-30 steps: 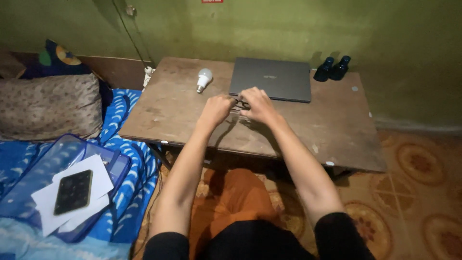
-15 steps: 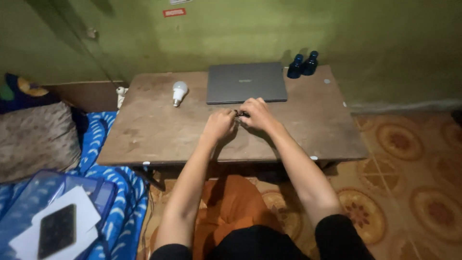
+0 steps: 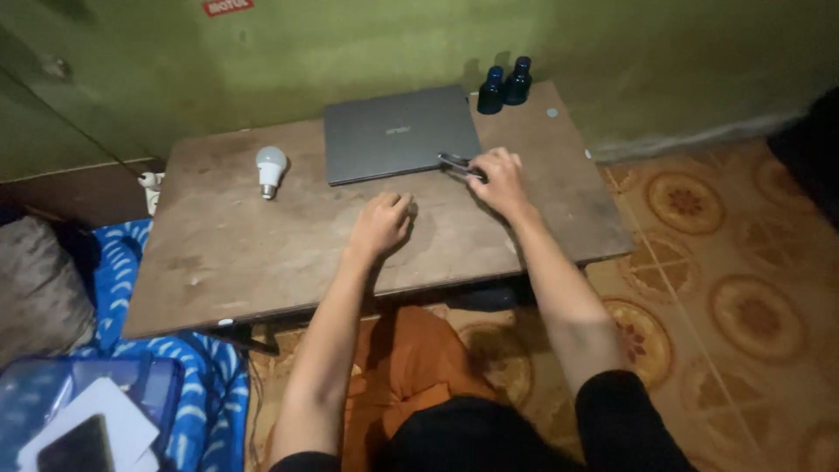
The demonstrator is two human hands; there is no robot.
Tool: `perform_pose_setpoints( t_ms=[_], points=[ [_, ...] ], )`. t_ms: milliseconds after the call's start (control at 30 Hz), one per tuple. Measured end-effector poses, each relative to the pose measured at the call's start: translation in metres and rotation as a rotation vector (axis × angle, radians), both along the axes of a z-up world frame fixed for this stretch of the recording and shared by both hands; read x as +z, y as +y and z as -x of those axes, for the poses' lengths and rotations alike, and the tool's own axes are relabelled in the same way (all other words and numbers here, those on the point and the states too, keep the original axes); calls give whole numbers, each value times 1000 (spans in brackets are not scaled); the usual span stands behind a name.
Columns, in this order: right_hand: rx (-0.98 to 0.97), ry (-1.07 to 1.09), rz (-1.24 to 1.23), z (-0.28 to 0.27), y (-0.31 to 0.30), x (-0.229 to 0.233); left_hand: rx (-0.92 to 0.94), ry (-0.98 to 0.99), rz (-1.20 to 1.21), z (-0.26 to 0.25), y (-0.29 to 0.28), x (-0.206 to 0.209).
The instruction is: Organize a laptop, documents, and small electronic components on a desk and in a folder.
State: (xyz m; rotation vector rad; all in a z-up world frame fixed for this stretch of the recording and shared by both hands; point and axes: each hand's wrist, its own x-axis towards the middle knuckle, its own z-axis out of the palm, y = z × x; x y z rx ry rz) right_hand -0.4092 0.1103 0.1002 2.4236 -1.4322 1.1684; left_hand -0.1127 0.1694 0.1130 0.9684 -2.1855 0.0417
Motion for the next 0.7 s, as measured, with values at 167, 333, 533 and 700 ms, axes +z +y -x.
perform_pose_setpoints(
  t_ms=[167, 333, 533, 700],
  points=[
    [-158, -52, -30, 33, -5, -1, -16, -18, -31, 6, -10, -4],
    [-391, 86, -56, 67, -18, -5, -15, -45, -58, 7, -14, -7],
    [-671, 180, -131, 87, -17, 5, 9, -39, -45, 2, -17, -9],
    [-722, 343, -212, 92, -28, 0, 53, -9, -24, -9, -21, -19]
  ],
)
